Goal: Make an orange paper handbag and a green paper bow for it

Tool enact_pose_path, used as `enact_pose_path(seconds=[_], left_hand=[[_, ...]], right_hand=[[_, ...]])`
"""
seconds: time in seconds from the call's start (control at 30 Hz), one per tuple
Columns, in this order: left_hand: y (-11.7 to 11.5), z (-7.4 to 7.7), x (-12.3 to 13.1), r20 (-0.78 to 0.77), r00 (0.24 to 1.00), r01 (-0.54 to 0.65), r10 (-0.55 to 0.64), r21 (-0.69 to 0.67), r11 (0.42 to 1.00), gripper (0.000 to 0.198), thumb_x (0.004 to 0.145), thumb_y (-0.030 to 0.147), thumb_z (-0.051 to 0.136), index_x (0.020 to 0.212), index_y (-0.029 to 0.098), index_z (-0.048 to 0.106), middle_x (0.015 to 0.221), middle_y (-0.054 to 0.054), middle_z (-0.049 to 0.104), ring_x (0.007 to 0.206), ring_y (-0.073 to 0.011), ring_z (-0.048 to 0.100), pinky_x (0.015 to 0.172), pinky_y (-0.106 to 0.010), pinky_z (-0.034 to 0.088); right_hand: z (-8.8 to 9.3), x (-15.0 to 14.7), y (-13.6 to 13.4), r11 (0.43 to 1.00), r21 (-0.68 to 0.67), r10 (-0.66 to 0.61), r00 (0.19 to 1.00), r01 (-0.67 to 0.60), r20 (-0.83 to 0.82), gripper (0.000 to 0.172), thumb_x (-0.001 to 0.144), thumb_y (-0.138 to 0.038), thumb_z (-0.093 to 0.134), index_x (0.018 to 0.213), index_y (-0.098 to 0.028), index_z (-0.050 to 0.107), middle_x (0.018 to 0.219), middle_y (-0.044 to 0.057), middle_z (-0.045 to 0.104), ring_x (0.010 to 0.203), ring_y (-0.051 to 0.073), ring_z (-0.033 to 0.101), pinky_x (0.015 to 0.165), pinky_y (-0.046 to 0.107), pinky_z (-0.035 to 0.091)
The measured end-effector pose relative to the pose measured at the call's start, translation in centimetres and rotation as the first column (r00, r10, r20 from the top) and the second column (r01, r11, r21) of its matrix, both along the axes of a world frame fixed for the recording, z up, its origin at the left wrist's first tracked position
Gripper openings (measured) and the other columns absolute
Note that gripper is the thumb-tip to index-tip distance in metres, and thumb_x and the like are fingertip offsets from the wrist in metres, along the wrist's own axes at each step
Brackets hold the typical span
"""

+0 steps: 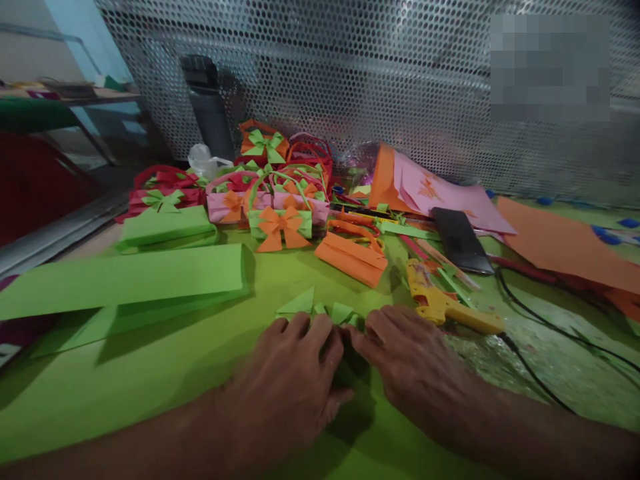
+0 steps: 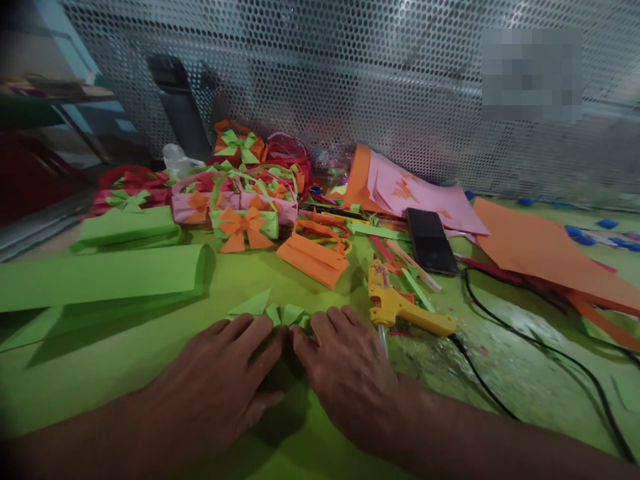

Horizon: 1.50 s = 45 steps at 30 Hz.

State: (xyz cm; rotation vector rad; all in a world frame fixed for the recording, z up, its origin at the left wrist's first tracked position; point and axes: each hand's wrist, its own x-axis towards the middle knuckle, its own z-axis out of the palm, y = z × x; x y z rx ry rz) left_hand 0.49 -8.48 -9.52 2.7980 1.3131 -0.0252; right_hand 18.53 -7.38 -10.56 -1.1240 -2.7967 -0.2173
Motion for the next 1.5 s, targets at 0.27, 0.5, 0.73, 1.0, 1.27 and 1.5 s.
enact_pose_path(seconds=[0.27, 0.5, 0.73, 1.0, 1.27, 1.5], left_hand=[[-0.2, -0.7, -0.1, 0.023, 1.000, 0.001, -0.003, 0.081, 0.997, 0.041, 0.081, 0.046, 0.050, 0.109, 0.017, 0.056, 0.091, -0.008, 0.056, 0.082, -0.0250, 0.052, 0.066, -0.040, 0.046], [-0.2, -1.0, -0.1, 0.002, 1.000, 0.007, -0.007, 0.077, 0.997, 0.039, 0.082, 0.048, 0.046, 0.100, 0.016, 0.061, 0.090, -0.008, 0.056, 0.082, -0.0252, 0.052, 0.066, -0.040, 0.045], [-0.1, -0.5, -0.1, 0.010, 1.000, 0.005, -0.006, 0.053, 0.999, 0.040, 0.081, 0.046, 0.050, 0.106, 0.016, 0.058, 0.091, -0.008, 0.058, 0.083, -0.0250, 0.053, 0.068, -0.039, 0.045], [-0.2, -0.6, 0.0, 0.031, 0.999, -0.014, 0.013, 0.056, 0.998, 0.039, 0.081, 0.044, 0.050, 0.105, 0.015, 0.058, 0.090, -0.009, 0.058, 0.081, -0.0256, 0.054, 0.066, -0.040, 0.047], [-0.3, -0.8, -0.8, 0.143, 0.988, -0.060, 0.050, 0.067, 0.996, 0.042, 0.085, 0.033, 0.043, 0.124, 0.018, 0.041, 0.105, -0.011, 0.060, 0.087, -0.0273, 0.057, 0.068, -0.043, 0.049], [1.5, 0.4, -3.7, 0.298, 0.950, -0.198, 0.096, 0.335, 0.921, 0.027, 0.090, 0.024, 0.034, 0.110, 0.016, 0.051, 0.091, -0.008, 0.064, 0.076, -0.0192, 0.060, 0.063, -0.032, 0.047]], right_hand=[[-0.2, -0.2, -0.1, 0.997, 0.072, -0.002, 1.000, 0.002, 0.009, 0.026, 0.083, -0.013, 0.045, 0.107, -0.019, 0.055, 0.076, 0.005, 0.058, 0.067, 0.020, 0.052, 0.059, 0.034, 0.038], [0.2, -0.2, -0.1, 0.985, 0.171, -0.006, 0.996, 0.022, -0.093, 0.033, 0.083, -0.009, 0.039, 0.112, -0.016, 0.054, 0.089, 0.011, 0.057, 0.082, 0.025, 0.053, 0.068, 0.038, 0.045], [-0.8, -0.3, 0.7, 0.995, 0.094, -0.027, 0.995, 0.036, -0.093, 0.031, 0.075, -0.011, 0.051, 0.103, -0.023, 0.058, 0.129, 0.016, 0.039, 0.125, 0.036, 0.028, 0.095, 0.057, 0.029], [-0.5, -0.4, 0.7, 0.994, 0.105, -0.007, 0.999, 0.011, -0.033, 0.024, 0.080, -0.018, 0.050, 0.101, -0.022, 0.061, 0.132, 0.015, 0.042, 0.127, 0.035, 0.026, 0.097, 0.060, 0.023], [-0.8, -0.1, 0.5, 0.985, 0.165, 0.035, 0.998, -0.042, 0.049, 0.029, 0.075, -0.016, 0.051, 0.103, -0.018, 0.059, 0.137, 0.014, 0.038, 0.129, 0.034, 0.023, 0.100, 0.060, 0.016], [-0.9, -0.1, 0.4, 0.975, 0.213, 0.054, 0.997, -0.065, 0.061, 0.026, 0.079, -0.017, 0.049, 0.103, -0.019, 0.058, 0.132, 0.014, 0.045, 0.127, 0.034, 0.028, 0.098, 0.061, 0.020]])
